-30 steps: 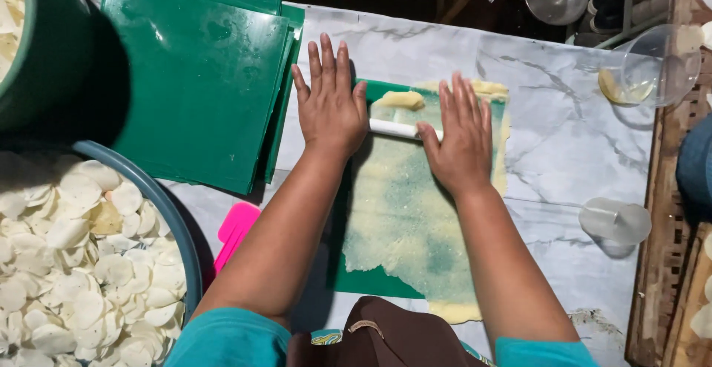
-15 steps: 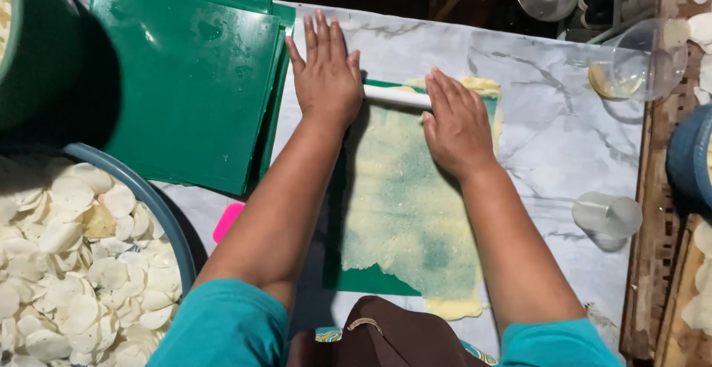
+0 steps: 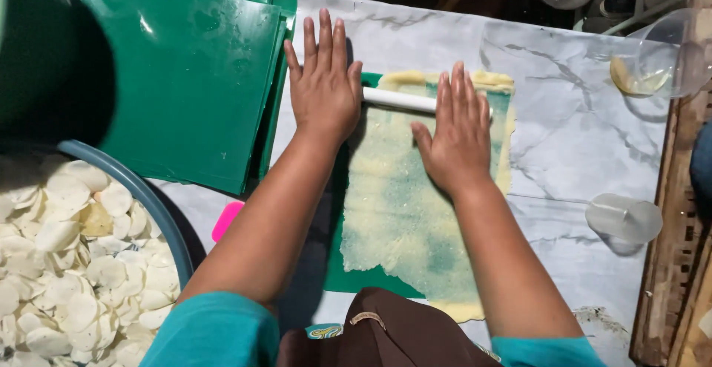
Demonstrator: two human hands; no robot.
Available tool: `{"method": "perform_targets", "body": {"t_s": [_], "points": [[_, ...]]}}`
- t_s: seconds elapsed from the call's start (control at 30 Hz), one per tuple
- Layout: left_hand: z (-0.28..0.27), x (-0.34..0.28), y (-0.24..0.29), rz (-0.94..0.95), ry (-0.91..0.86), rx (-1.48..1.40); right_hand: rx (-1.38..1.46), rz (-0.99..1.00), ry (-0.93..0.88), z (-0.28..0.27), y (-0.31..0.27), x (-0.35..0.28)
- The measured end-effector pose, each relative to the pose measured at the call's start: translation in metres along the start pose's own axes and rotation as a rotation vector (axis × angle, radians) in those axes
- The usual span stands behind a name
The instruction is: Rolling out dough onto a mat to create thin cracker layers for snack production.
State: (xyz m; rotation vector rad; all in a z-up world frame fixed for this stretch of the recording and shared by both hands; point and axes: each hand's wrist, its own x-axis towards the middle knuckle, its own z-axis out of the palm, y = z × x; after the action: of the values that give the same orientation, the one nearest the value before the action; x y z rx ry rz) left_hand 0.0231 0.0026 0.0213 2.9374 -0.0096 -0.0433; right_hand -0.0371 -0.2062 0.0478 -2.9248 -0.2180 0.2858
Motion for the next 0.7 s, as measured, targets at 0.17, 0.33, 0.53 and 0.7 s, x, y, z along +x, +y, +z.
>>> {"method": "perform_targets", "body": {"t_s": [0.17, 0.33, 0.53, 0.7], "points": [[0.022, -0.013, -0.007, 0.006, 0.036, 0.032, 0.005, -0.088, 0.094, 0.021, 0.007, -0.014], [0.015, 0.058, 0.003, -0.045, 0.006, -0.024, -0.012, 0.072, -0.019, -0.021, -0.002, 0.057], [-0.005, 0.059, 0.008, -0.056, -0.046, -0.036, -0.032, -0.090, 0.142, -0.001, 0.017, 0.077], [-0.007, 0.031, 0.007, -0.011, 0.008, 0.013, 0.111, -0.271, 0.398, 0.023, 0.024, 0.058]]}}
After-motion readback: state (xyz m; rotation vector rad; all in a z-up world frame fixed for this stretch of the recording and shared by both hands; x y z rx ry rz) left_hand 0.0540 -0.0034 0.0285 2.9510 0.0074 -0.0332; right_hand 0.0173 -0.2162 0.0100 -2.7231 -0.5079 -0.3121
